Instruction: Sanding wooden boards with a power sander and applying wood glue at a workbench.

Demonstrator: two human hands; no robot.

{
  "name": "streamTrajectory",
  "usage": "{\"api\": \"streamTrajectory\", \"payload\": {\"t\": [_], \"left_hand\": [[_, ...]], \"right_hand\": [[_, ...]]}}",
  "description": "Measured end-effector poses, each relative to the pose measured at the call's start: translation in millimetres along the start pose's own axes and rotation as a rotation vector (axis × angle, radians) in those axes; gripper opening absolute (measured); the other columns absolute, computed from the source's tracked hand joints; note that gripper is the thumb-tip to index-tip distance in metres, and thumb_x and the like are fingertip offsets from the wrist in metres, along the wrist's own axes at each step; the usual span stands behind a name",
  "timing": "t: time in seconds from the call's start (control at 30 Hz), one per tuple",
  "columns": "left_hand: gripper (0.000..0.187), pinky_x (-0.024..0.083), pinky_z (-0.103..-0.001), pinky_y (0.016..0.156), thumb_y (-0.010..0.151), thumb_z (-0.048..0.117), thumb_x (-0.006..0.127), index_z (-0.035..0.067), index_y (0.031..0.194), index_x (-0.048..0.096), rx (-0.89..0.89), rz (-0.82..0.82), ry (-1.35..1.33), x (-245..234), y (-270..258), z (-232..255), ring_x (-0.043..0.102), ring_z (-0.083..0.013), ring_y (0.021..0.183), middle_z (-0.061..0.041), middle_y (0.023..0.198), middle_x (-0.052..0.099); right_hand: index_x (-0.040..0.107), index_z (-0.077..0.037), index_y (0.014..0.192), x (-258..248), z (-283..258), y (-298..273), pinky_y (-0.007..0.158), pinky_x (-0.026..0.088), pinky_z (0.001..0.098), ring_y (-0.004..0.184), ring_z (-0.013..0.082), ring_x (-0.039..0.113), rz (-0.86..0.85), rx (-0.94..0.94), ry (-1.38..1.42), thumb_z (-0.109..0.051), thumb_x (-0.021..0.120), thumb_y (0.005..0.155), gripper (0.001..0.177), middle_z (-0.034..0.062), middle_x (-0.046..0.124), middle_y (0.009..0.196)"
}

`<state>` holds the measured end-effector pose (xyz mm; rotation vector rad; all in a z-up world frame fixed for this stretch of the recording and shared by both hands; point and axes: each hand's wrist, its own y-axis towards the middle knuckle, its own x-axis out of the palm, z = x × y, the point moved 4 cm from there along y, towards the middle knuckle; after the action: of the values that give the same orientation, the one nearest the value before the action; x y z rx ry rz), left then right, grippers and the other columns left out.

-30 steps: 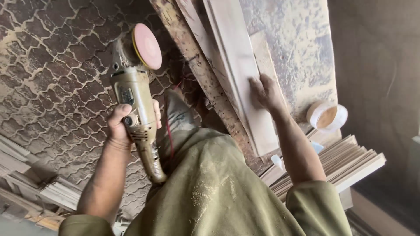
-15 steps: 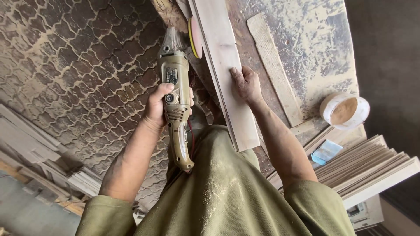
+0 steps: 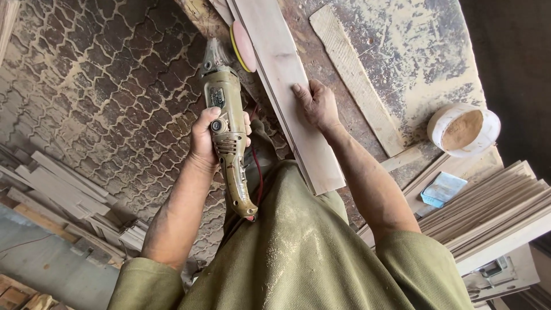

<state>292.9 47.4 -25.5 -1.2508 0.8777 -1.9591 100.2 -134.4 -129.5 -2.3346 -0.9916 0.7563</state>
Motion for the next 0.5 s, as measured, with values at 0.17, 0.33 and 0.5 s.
{"api": "streamTrajectory", "payload": {"t": [0.17,0.33,0.5], "left_hand": [[0.054,0.066,-0.055,0.059,0.08,0.047,0.066,-0.003,0.102,0.068,0.002,-0.026,-0.018,-1.2,4.0,-3.2,0.071,-0.0382,0.076,-0.027,0.089,0.069],[0.054,0.066,-0.056,0.059,0.08,0.047,0.065,-0.002,0.103,0.068,0.004,-0.035,-0.03,0.1,4.5,-5.1,0.071,-0.0383,0.076,-0.027,0.089,0.068],[0.054,0.066,-0.056,0.06,0.081,0.047,0.065,-0.002,0.104,0.068,0.008,-0.029,-0.033,-0.5,5.8,-4.8,0.071,-0.0383,0.077,-0.027,0.091,0.069]], "right_hand": [[0.068,-0.008,0.087,0.9,5.5,1.6,0.074,0.053,0.0445,0.073,0.0347,0.066,-0.016,0.013,-0.003,-0.052,0.071,0.1,0.045,0.0204,0.061,0.07],[0.068,-0.008,0.087,1.6,5.5,1.5,0.073,0.053,0.0447,0.073,0.0353,0.067,-0.01,0.013,-0.009,-0.052,0.07,0.1,0.045,0.0204,0.062,0.07],[0.068,-0.007,0.087,1.0,3.2,1.1,0.073,0.053,0.045,0.072,0.0347,0.066,-0.008,0.007,-0.001,-0.051,0.071,0.1,0.045,0.0211,0.061,0.069]]}}
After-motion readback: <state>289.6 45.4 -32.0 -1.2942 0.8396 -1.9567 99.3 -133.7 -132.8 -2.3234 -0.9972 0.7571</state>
